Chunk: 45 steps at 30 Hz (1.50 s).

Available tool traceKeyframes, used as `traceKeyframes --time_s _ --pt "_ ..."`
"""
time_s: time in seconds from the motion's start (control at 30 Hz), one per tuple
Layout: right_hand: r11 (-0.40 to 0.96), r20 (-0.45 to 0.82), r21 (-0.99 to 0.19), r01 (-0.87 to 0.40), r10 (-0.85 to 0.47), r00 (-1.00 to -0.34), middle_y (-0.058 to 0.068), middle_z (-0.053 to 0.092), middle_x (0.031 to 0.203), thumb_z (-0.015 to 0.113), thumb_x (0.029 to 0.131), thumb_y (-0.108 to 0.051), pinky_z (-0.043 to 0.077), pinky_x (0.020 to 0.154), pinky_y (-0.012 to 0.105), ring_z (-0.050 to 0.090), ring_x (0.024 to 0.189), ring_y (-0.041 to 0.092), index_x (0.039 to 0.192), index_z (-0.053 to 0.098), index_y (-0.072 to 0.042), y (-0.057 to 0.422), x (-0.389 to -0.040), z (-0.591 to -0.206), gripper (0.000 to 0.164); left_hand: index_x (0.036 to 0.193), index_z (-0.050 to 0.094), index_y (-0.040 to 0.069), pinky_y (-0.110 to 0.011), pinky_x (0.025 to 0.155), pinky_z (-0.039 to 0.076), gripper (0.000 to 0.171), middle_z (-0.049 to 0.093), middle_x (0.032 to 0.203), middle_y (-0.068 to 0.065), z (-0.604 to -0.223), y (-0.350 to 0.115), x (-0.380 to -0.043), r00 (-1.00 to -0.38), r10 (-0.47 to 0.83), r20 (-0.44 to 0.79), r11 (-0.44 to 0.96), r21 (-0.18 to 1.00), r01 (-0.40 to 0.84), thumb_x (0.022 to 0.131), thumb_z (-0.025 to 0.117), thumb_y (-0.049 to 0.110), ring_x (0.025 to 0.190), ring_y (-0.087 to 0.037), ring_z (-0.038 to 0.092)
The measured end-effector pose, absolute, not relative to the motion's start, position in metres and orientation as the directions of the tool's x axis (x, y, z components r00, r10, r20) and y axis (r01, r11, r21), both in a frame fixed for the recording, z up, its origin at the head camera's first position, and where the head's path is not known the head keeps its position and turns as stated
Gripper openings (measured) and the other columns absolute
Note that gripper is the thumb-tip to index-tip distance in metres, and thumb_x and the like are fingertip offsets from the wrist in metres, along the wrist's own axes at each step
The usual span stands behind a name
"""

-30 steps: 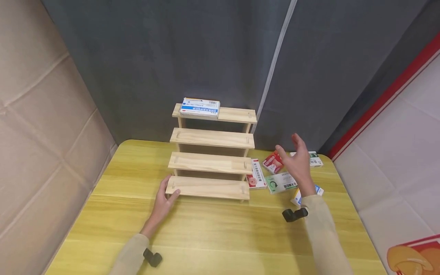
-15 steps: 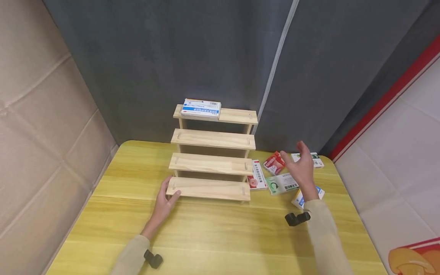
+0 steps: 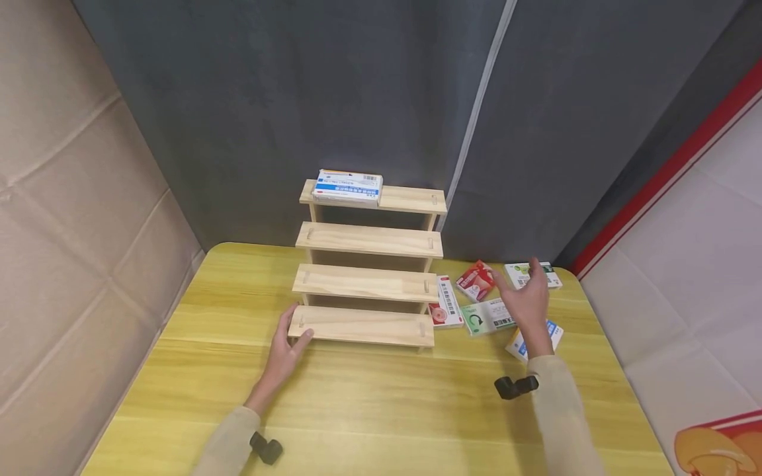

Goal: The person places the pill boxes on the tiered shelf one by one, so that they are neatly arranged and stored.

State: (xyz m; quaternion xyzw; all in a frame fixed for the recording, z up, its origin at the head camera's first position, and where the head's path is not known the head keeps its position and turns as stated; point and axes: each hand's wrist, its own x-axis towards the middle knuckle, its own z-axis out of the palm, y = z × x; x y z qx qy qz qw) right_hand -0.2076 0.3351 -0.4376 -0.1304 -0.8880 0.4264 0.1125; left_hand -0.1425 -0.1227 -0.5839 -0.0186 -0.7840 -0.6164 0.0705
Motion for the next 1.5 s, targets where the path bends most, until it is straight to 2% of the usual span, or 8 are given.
traceKeyframes --time_s 0.2,0.4,0.7,0.9,1.5 --pt "0.619 0.099 -0.772 0.145 0.343 -0.934 0.029 0.023 0.164 0.065 0.097 -0.04 0.027 0.123 0.061 0.027 0.15 0.048 0.16 0.015 0.003 0.339 -0.205 -0.445 0.091 0.16 0.022 0.012 -0.066 0.125 0.012 0.072 0.022 0.168 -0.014 -0.583 -0.122 -0.142 -0.99 -0.065 0.128 0.249 0.963 0.108 0.101 0.062 0.022 0.155 -0.04 0.016" --pt "0.602 0.084 -0.778 0.18 0.383 -0.92 0.029 0.021 0.164 0.066 0.096 -0.041 0.023 0.125 0.06 0.024 0.151 0.047 0.16 0.013 0.004 0.343 -0.203 -0.453 0.094 0.16 0.022 0.01 -0.065 0.125 0.012 0.072 0.022 0.168 -0.014 -0.582 -0.121 -0.141 -0.99 -0.069 0.124 0.253 0.962 0.103 0.101 0.061 0.02 0.156 -0.039 0.015" --pt "0.579 0.02 -0.775 0.253 0.423 -0.906 0.032 0.019 0.164 0.064 0.096 -0.041 0.022 0.125 0.06 0.023 0.15 0.05 0.159 0.011 0.006 0.351 -0.197 -0.468 0.095 0.161 0.021 0.011 -0.067 0.124 0.01 0.073 0.019 0.169 -0.014 -0.583 -0.12 -0.142 -0.991 -0.067 0.117 0.251 0.963 0.097 0.101 0.061 0.021 0.156 -0.04 0.013" --pt "0.574 0.025 -0.773 0.269 0.451 -0.892 0.035 0.019 0.162 0.065 0.096 -0.039 0.022 0.124 0.062 0.023 0.149 0.052 0.158 0.012 0.009 0.356 -0.192 -0.482 0.095 0.161 0.02 0.01 -0.068 0.124 0.009 0.072 0.018 0.169 -0.015 -0.584 -0.12 -0.143 -0.989 -0.066 0.132 0.257 0.96 0.111 0.102 0.059 0.021 0.156 -0.04 0.011" --pt "0.544 -0.006 -0.742 0.391 0.578 -0.816 0.039 0.017 0.16 0.066 0.094 -0.038 0.019 0.125 0.061 0.022 0.147 0.054 0.157 0.007 0.012 0.365 -0.166 -0.522 0.099 0.161 0.02 0.009 -0.069 0.124 0.009 0.07 0.018 0.169 -0.015 -0.585 -0.119 -0.143 -0.988 -0.059 0.145 0.258 0.958 0.126 0.103 0.058 0.02 0.156 -0.04 0.011"
